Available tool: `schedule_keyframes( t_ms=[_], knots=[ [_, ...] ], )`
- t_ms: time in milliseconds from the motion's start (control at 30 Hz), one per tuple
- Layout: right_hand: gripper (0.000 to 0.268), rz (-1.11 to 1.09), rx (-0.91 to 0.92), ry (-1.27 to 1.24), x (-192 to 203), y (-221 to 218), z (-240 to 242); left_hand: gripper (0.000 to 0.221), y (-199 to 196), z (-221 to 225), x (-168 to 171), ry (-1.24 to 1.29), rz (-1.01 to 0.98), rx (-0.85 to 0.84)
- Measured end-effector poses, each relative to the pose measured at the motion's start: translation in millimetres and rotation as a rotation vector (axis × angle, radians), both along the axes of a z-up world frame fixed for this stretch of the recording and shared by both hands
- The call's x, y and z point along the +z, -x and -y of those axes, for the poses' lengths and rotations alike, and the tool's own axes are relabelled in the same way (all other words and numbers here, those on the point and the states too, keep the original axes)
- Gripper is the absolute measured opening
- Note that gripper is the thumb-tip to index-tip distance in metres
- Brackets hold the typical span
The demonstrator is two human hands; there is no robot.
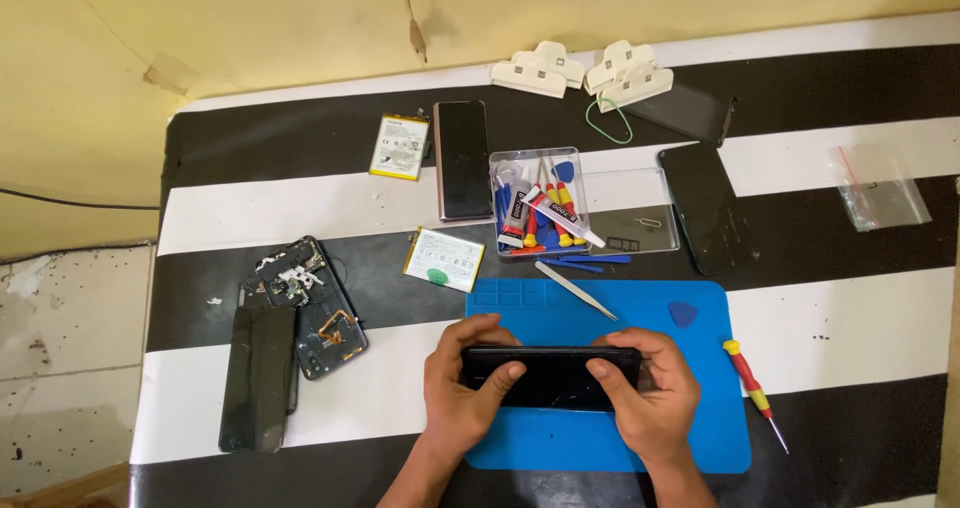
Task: Repairing a mobile phone by disassembling components using tweezers and a screwdriver on a repair bench.
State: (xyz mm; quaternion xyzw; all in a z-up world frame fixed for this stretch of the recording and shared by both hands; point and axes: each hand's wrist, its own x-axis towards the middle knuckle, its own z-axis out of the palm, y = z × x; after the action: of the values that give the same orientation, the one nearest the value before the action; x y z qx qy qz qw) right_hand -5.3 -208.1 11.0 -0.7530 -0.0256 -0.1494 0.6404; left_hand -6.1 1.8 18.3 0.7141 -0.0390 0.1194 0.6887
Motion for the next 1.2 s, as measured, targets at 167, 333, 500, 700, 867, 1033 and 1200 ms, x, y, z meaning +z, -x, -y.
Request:
schedule_keyframes(
  t_ms=[167,333,500,700,867,1033,1200],
  knots=[
    [0.032,0.059,-0.004,-0.081,-5,1,1,0.049,-6,1,15,0.177,-0.224,-0.096],
    [0.038,-0.024,0.061,-0.13,7,-5,3,0.028,-5,-2,-6,0.047,-0.479,-0.085],
    [0.043,-0.277,0.191,-0.193,7,-7,9,0.018,-7,-5,-13,0.125,-0.5,0.059],
    [0.025,-0.284,0.147,-0.003,5,-11,9,0.016,-7,-6,-21,0.094,-0.446,0.051],
    [0.021,-0.187,0.124,0.074,0,-13,12,0.017,-7,0,-16,0.065,-0.452,0.025],
    [0.02,-0.179,0.124,0.044,5,-14,7,0.019,-8,1,-6,0.065,-0.471,0.035],
    [0.025,-0.304,-0.039,-0.32,-16,-17,10,0.066,-6,7,19,0.657,-0.185,-0.319]
  ],
)
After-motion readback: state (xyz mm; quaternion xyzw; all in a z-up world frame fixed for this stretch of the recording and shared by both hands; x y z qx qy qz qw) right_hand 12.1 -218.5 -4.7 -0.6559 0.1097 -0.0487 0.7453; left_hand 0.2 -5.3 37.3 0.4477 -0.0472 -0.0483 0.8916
